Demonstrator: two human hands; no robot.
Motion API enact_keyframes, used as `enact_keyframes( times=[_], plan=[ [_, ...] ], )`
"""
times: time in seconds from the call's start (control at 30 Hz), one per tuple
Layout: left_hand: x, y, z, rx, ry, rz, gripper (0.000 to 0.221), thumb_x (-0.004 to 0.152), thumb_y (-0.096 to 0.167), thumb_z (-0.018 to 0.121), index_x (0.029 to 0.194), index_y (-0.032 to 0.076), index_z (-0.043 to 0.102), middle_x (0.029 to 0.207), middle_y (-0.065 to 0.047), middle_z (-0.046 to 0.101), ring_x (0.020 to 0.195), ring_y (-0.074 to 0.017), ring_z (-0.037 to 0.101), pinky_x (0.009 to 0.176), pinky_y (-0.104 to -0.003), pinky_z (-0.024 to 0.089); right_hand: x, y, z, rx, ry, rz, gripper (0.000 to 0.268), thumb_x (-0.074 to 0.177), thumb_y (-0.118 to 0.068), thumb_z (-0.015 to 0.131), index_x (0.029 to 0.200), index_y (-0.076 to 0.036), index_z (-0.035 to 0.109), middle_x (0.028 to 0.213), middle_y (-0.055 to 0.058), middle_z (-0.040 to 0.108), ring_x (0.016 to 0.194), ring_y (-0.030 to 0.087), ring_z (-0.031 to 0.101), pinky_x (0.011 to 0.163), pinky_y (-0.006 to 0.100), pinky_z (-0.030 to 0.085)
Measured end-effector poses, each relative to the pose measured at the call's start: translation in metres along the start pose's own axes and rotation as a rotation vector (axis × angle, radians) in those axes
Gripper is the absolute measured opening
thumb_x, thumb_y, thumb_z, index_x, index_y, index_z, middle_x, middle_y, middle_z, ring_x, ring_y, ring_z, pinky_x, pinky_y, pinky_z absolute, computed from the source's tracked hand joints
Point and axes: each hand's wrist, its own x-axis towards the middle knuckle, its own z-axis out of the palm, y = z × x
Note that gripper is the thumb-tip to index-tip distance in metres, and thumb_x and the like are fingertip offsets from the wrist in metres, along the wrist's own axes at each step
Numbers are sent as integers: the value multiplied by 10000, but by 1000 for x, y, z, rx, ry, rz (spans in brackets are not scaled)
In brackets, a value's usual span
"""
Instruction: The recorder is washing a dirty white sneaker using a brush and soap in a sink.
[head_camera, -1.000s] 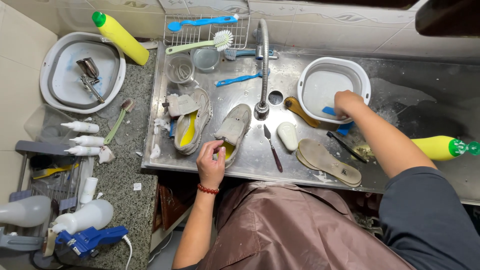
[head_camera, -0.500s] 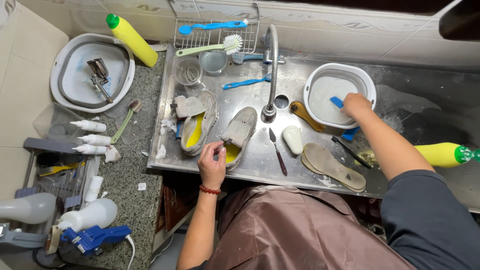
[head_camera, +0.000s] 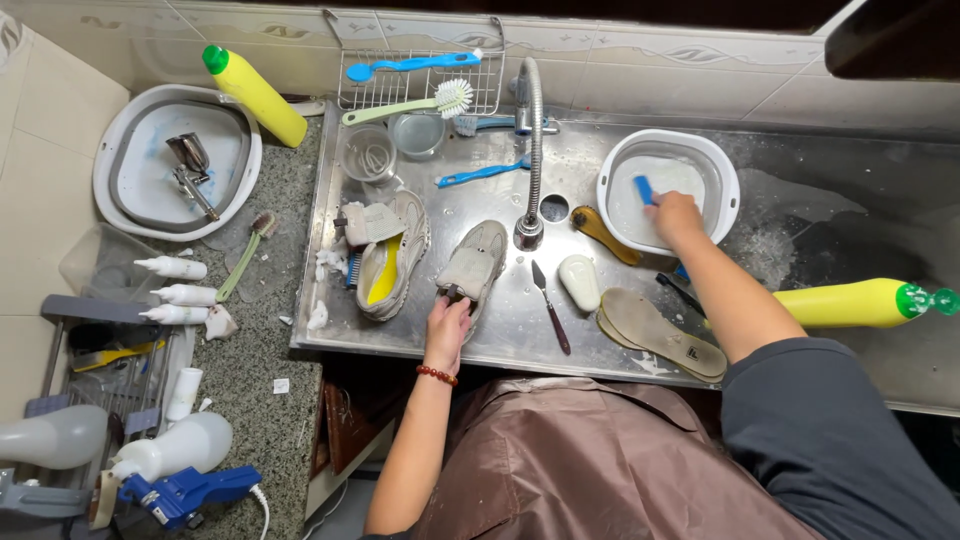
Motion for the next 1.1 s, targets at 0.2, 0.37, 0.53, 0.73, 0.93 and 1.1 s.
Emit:
enact_keyframes(
  times=[0.2, 0.37, 0.53, 0.73, 0.93, 1.1],
  plan=[
    [20, 24, 19, -593, -96, -228, 459, 971, 215, 632, 1336, -46, 536, 1299, -147, 621, 1197, -239, 596, 1056, -380, 462, -5, -2, -26, -301, -246, -48, 322, 901, -312, 760, 1182, -157, 795, 1125, 168, 766, 1057, 365, 723, 898, 467, 581],
    [25, 35, 32, -731, -55, -304, 512, 983, 242, 603, 1395, -46, 506, 1350, -152, 611, 1243, -273, 586, 1069, -409, 473, 21, -10, -4, -56, -57, -87, 366, 899, -293, 765, 1224, -126, 763, 1130, 235, 729, 1049, 412, 692, 914, 472, 544],
    [29, 33, 34, -716, -65, -307, 506, 992, 227, 587, 1400, -59, 505, 1364, -171, 594, 1229, -285, 587, 1049, -419, 479, -9, -12, -25, -227, -192, -34, 332, 887, -267, 741, 1178, -110, 778, 1152, 217, 731, 1074, 398, 695, 907, 475, 556],
    [25, 36, 27, -750, -175, -231, 518, 991, 218, 578, 1426, -46, 485, 1403, -146, 579, 1268, -262, 567, 1080, -396, 454, 33, 3, -10, -114, -33, 58, 381, 936, -300, 747, 1207, -33, 762, 1184, 256, 721, 1089, 432, 688, 931, 487, 548],
    [23, 39, 23, -752, -212, -270, 535, 991, 224, 589, 1440, -41, 470, 1425, -152, 564, 1284, -265, 562, 1102, -392, 446, 18, 0, -6, -111, -170, -190, 470, 893, -240, 742, 1360, -209, 688, 1171, 230, 709, 1082, 435, 671, 970, 472, 520],
    [16, 39, 25, -733, -207, -248, 532, 990, 231, 598, 1422, -61, 492, 1411, -156, 581, 1275, -267, 570, 1093, -401, 449, 12, 9, -10, -45, -83, -69, 442, 953, -213, 668, 1394, -197, 669, 1187, 237, 720, 1067, 433, 702, 936, 482, 552]
  ],
)
